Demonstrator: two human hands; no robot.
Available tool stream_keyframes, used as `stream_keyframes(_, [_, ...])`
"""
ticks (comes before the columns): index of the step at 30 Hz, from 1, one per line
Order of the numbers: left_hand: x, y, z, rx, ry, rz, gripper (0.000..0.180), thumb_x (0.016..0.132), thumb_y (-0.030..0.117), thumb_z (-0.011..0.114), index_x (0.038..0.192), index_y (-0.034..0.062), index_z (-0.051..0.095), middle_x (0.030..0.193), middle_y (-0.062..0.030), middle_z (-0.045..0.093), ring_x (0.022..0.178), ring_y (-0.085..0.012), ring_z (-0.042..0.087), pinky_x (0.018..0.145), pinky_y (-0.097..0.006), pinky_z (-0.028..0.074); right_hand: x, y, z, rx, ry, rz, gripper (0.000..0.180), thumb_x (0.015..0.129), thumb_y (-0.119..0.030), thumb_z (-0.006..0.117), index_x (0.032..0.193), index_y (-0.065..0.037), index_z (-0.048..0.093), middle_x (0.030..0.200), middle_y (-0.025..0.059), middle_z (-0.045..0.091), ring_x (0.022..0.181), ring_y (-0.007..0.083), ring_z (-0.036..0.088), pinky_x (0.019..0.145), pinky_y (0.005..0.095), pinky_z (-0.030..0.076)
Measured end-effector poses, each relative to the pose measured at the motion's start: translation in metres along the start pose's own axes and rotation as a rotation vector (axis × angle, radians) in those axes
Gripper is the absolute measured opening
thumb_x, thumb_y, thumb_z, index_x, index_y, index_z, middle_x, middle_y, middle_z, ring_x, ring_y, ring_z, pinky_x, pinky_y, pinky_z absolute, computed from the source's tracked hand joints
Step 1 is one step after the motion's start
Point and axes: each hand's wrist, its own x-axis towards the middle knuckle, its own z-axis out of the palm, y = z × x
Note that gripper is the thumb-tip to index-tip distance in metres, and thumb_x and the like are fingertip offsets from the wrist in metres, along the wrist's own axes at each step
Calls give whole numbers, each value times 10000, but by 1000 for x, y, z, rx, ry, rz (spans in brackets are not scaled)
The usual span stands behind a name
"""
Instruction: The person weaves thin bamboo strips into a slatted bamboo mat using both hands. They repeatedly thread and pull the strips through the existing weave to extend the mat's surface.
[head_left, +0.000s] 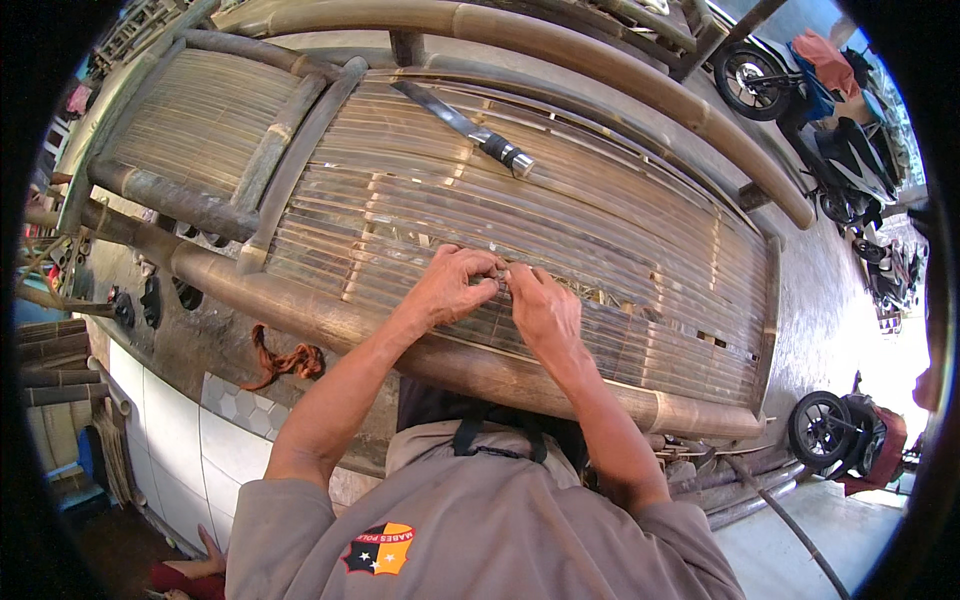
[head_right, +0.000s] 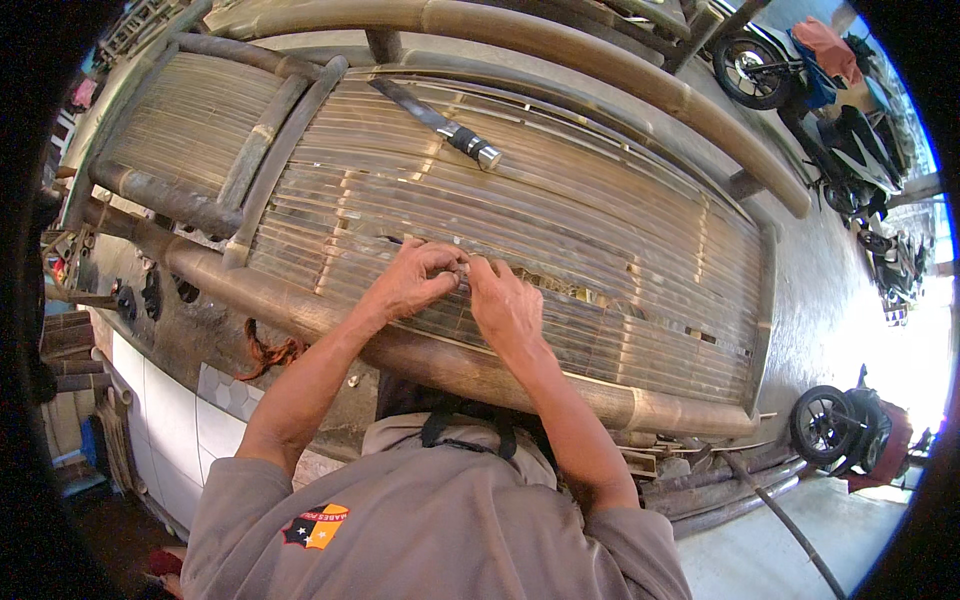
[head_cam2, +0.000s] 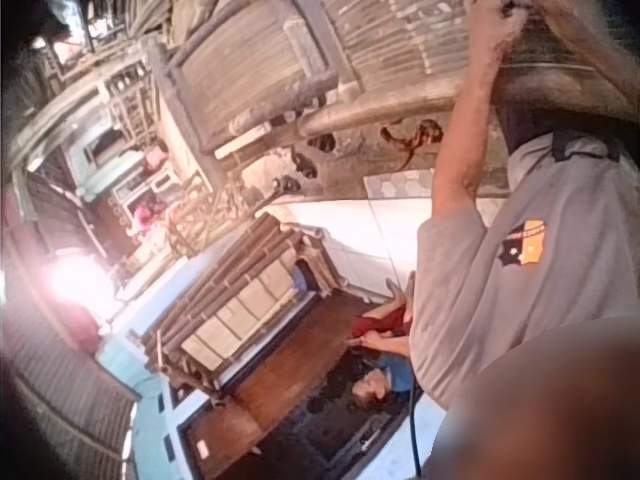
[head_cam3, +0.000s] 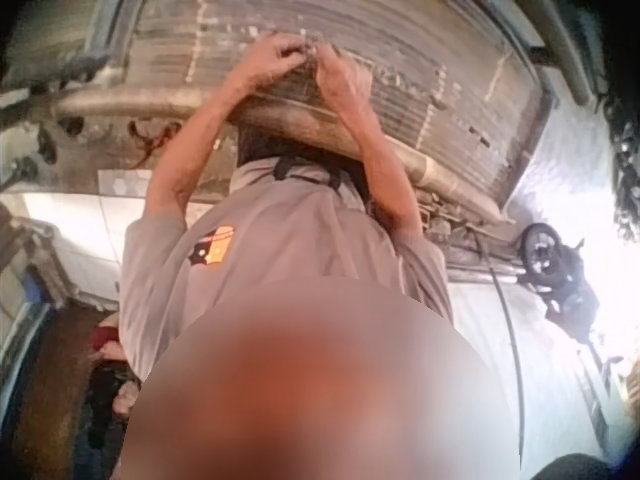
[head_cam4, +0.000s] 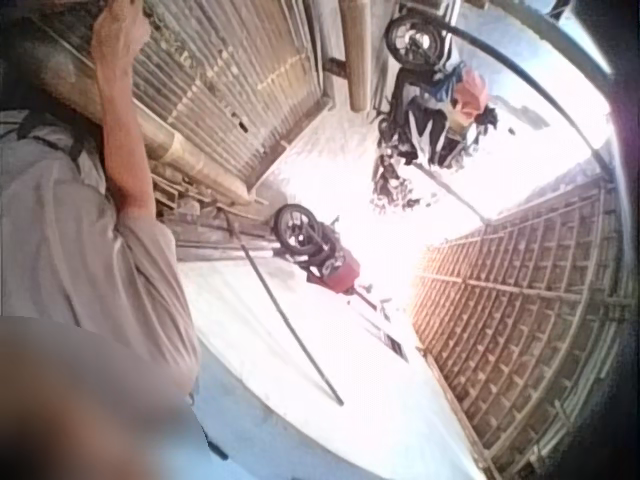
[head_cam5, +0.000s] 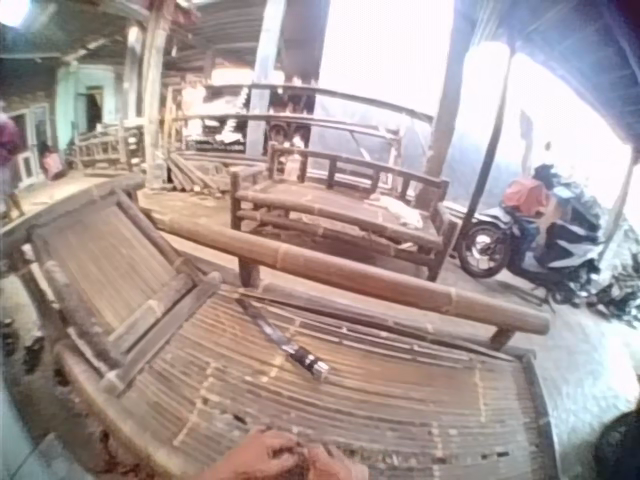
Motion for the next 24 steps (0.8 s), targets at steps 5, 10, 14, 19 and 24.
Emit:
stream_keyframes(5, [12, -2, -1, -3, -15, -11, 282, 954, 292, 595, 982, 31, 700, 983, -140, 757, 938, -368, 695, 907, -460, 510, -28, -6, -51, 296, -133, -217, 180, 966, -177, 684, 900, -19, 628, 1055, 165, 597, 967, 360, 631, 787, 475, 536])
stream_keyframes(10, [32, -3, -2, 382, -270, -100, 364, 995, 384, 517, 893, 61, 649, 861, -157, 723, 826, -410, 680, 724, -498, 510, -17, 6, -57, 422, 11, -150, 217, 983, -178, 667, 885, 12, 626, 1154, 196, 609, 953, 346, 628, 849, 408, 513])
stream_keyframes(14, [51, 0, -14, 297, -520, -275, 373, 1011, 419, 502, 890, 90, 629, 806, -139, 706, 762, -413, 666, 684, -516, 482, 16, 17, -31, 899, 128, 127, 288, 1040, -227, 581, 888, 12, 630, 1114, 174, 694, 1013, 289, 651, 885, 379, 515])
stream_keyframes(19, [61, 3, -19, 337, -633, -288, 382, 1029, 474, 515, 972, 135, 682, 902, -116, 733, 857, -373, 683, 761, -511, 498, 50, 19, 0, 1591, 164, 584, 281, 1044, -246, 563, 864, -32, 589, 764, 72, 622, 726, 202, 644, 743, 365, 563])
stream_keyframes(24, [38, 5, -14, 387, -428, -261, 379, 1030, 501, 538, 1090, 176, 724, 991, -112, 749, 965, -368, 698, 833, -494, 526, 42, 30, -14, 1524, 43, 605, 275, 1026, -228, 569, 807, -64, 547, 650, 7, 473, 566, 147, 480, 621, 370, 490])
